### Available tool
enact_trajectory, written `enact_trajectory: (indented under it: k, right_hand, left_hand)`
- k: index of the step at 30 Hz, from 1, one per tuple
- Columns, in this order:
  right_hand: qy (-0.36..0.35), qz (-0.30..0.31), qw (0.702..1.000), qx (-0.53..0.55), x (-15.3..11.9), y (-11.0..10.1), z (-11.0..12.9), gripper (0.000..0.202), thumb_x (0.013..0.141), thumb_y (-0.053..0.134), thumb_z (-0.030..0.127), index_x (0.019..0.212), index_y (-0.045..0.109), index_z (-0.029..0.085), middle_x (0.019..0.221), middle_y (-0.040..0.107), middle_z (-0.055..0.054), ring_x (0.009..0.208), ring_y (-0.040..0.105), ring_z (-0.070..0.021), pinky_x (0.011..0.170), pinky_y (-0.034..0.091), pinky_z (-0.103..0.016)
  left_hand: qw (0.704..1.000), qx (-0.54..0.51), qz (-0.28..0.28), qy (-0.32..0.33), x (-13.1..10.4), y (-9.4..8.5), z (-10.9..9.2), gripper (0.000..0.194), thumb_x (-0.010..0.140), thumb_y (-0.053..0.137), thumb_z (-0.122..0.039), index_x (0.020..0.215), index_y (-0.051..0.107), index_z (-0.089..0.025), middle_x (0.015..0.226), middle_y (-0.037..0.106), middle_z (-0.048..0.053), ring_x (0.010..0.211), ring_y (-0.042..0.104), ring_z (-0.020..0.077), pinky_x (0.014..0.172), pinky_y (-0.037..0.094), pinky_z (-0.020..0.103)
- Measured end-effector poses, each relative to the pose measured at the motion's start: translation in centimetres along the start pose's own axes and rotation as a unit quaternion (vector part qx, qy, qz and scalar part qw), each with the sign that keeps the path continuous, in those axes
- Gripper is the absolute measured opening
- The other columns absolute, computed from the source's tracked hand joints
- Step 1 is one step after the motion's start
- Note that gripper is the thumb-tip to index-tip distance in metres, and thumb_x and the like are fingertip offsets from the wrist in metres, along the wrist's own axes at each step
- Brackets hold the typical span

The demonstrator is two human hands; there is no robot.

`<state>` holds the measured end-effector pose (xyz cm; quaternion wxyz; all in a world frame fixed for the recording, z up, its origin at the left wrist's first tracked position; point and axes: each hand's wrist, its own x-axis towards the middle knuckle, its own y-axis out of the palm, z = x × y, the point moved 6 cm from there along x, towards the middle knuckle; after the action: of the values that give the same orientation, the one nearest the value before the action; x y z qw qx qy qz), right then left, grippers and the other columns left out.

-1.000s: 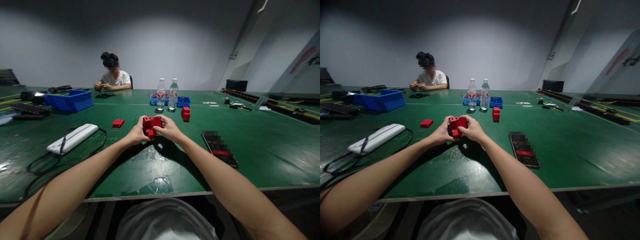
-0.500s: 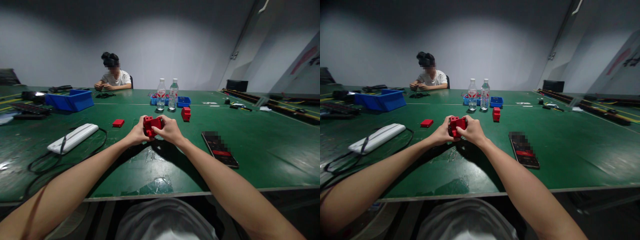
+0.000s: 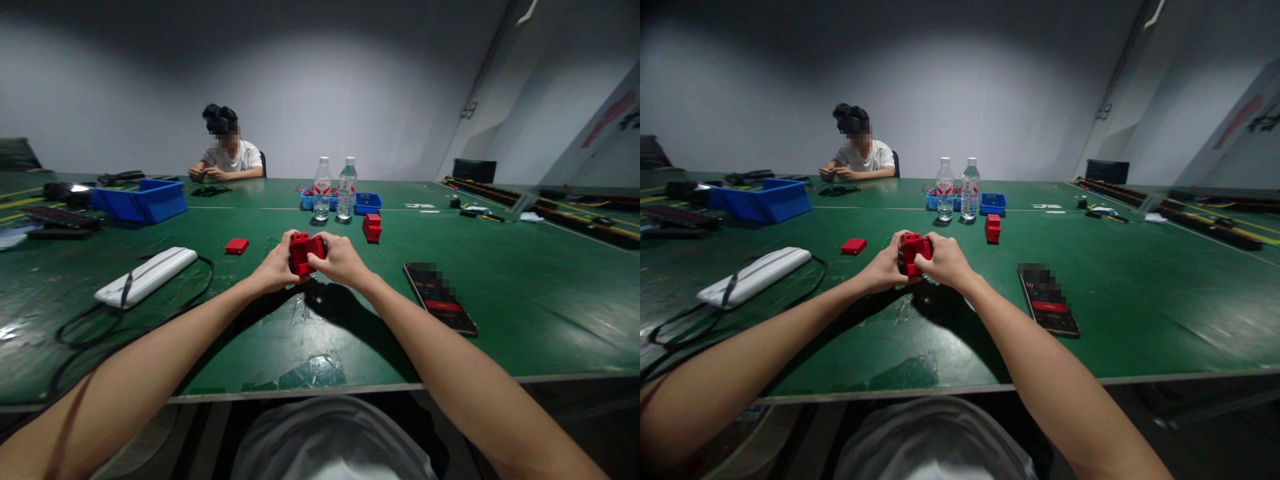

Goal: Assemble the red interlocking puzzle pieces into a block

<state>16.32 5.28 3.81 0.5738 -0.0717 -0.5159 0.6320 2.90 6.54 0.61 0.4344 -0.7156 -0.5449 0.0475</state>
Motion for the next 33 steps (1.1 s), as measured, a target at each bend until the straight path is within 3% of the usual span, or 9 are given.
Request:
enact_trajectory:
  k: [6, 11, 14, 19, 22, 26, 33]
  right_hand:
    - [0.011, 0.019, 0.995, -0.093, -0.4, 0.6, 0.5, 0.029, 0.079, 0.054, 0.032, 0.101, 0.056, 0.012, 0.076, 0.067, -0.011, 0.059, 0.056, -0.0179, 0.055, 0.033, -0.026]
    - [0.009, 0.005, 1.0, -0.002, -0.3, 0.7, -0.1, 0.02, 0.079, 0.054, 0.027, 0.094, 0.059, 0.014, 0.077, 0.066, -0.006, 0.062, 0.056, -0.0151, 0.059, 0.037, -0.024]
    - [0.022, 0.014, 0.996, 0.08, -0.1, 1.0, -0.7, 0.026, 0.082, 0.055, 0.035, 0.098, 0.06, 0.015, 0.071, 0.064, -0.003, 0.059, 0.055, -0.0132, 0.058, 0.039, -0.024]
    - [0.11, 0.105, 0.943, 0.295, 0.2, 2.8, -2.4, 0.046, 0.09, 0.038, 0.055, 0.104, 0.058, 0.016, 0.052, 0.051, 0.004, 0.038, 0.046, -0.0102, 0.043, 0.036, -0.023]
    - [0.124, 0.114, 0.931, 0.323, 0.4, 3.0, -2.7, 0.04, 0.085, 0.051, 0.053, 0.094, 0.061, 0.015, 0.056, 0.053, 0.004, 0.043, 0.046, -0.0086, 0.044, 0.036, -0.021]
    - [0.144, 0.111, 0.912, 0.368, 0.3, 2.7, -2.4, 0.035, 0.083, 0.055, 0.048, 0.086, 0.064, 0.014, 0.074, 0.063, -0.002, 0.063, 0.053, -0.0108, 0.052, 0.038, -0.021]
    - [0.221, 0.107, 0.838, 0.487, 0.2, 3.4, -3.3, 0.028, 0.081, 0.058, 0.041, 0.09, 0.067, 0.016, 0.081, 0.068, -0.005, 0.067, 0.055, -0.0125, 0.052, 0.037, -0.02]
  left_hand:
    - [0.999, 0.028, -0.015, 0.015, -0.1, 0.1, 0.2, 0.082, 0.06, 0.072, -0.029, 0.128, 0.027, -0.022, 0.112, 0.056, 0.006, 0.097, 0.061, 0.0214, 0.086, 0.048, 0.034]
    - [1.0, 0.027, -0.008, 0.001, -0.1, 0.1, 0.2, 0.084, 0.059, 0.073, -0.029, 0.128, 0.027, -0.021, 0.114, 0.057, 0.008, 0.099, 0.061, 0.0226, 0.088, 0.048, 0.035]
    - [1.0, 0.02, -0.005, -0.009, 0.0, 0.0, 0.2, 0.086, 0.058, 0.074, -0.03, 0.128, 0.027, -0.02, 0.116, 0.057, 0.009, 0.101, 0.061, 0.0237, 0.089, 0.048, 0.037]
    - [1.0, -0.013, 0.011, -0.018, 0.0, 0.2, 0.6, 0.085, 0.058, 0.074, -0.03, 0.128, 0.025, -0.022, 0.114, 0.058, 0.008, 0.098, 0.063, 0.023, 0.088, 0.049, 0.037]
    - [0.999, -0.029, 0.019, -0.015, 0.1, 0.3, 0.6, 0.085, 0.059, 0.073, -0.027, 0.129, 0.024, -0.024, 0.116, 0.058, 0.007, 0.096, 0.063, 0.0216, 0.086, 0.05, 0.036]
    - [0.999, -0.043, 0.028, -0.018, 0.1, 0.4, 1.0, 0.088, 0.06, 0.075, -0.03, 0.13, 0.022, -0.024, 0.118, 0.058, 0.009, 0.097, 0.064, 0.0224, 0.086, 0.05, 0.037]
    - [0.998, -0.046, 0.041, -0.02, 0.2, 0.3, 0.7, 0.089, 0.058, 0.077, -0.034, 0.129, 0.024, -0.021, 0.114, 0.061, 0.009, 0.098, 0.064, 0.0242, 0.088, 0.049, 0.038]
